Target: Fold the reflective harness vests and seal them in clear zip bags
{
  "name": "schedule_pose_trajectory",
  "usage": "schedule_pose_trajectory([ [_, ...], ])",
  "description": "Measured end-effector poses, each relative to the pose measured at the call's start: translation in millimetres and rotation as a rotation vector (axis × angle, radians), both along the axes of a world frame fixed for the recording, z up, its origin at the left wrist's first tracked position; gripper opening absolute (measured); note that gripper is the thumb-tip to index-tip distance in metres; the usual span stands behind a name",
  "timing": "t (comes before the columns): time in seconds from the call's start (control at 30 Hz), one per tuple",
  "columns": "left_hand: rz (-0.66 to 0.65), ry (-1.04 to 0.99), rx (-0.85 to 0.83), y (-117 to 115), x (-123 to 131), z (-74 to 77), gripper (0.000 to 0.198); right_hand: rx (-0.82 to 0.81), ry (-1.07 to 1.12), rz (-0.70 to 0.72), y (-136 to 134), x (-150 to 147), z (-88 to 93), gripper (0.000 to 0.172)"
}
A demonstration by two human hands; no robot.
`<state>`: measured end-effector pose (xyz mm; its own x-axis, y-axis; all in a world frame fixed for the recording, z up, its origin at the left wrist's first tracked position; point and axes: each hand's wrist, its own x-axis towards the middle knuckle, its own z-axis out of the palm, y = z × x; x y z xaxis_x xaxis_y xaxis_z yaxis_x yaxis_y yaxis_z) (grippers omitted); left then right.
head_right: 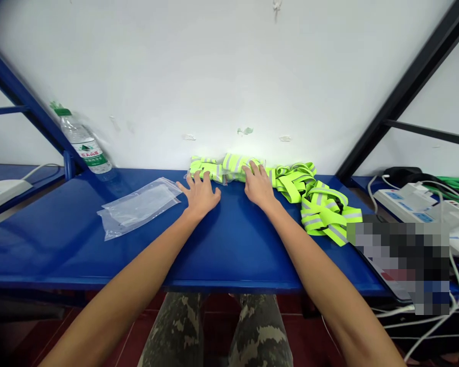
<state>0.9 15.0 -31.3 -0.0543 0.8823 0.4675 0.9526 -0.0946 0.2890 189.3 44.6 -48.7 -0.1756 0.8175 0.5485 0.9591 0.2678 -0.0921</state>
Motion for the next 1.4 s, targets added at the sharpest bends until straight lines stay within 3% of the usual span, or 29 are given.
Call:
schedule_pose_trajectory([
  [0.1, 0.046, 0.14, -0.148, 7, -22, 14.2, 0.059, -0.01, 0.018, 0.039, 3, 5, -1.1, 0.056],
  [0.23, 0.174, 0.117, -0.559, 16, -56, 35.7, 0.072, 0.049, 0.088, 0.021, -5, 4, -4.0, 0.064],
  [0.33, 0.134, 0.142, -0.651, 15, -65, 40.7, 0.064, 0.101, 0.104, 0.023, -16, -8, -3.6, 0.064],
  [0.5, 0.008, 0.261, -0.525, 0, -42, 34.2, 0.041, 0.107, 0.074, 0.086, -29, -25, -3.4, 0.064],
  [0.83, -0.134, 0.272, -0.325, -25, 9, 15.9, 0.036, 0.109, 0.107, 0.079, -50, -18, -5.0, 0.057],
  [0.93, -0.236, 0.301, -0.141, -29, 21, 5.4, 0.035, 0.096, 0.146, -0.063, -57, -8, -3.0, 0.046],
  [1.03, -0.442, 0.365, 0.011, -30, 37, -5.2, 0.032, -0.012, 0.177, -0.246, -59, 7, -1.2, 0.035],
  [1.13, -0.659, 0.45, 0.078, -25, 54, -11.1, 0.037, -0.143, 0.169, -0.408, -61, 19, 0.2, 0.035],
  [1.2, -0.719, 0.457, 0.077, -20, 60, -12.0, 0.037, -0.238, 0.159, -0.46, -62, 22, 1.0, 0.038],
  [1.3, -0.716, 0.404, 0.04, -14, 62, -11.7, 0.035, -0.317, 0.129, -0.404, -63, 21, 1.2, 0.036],
  [1.4, -0.702, 0.332, 0.0, -12, 57, -12.4, 0.037, -0.277, 0.059, -0.298, -67, 19, -0.4, 0.03],
])
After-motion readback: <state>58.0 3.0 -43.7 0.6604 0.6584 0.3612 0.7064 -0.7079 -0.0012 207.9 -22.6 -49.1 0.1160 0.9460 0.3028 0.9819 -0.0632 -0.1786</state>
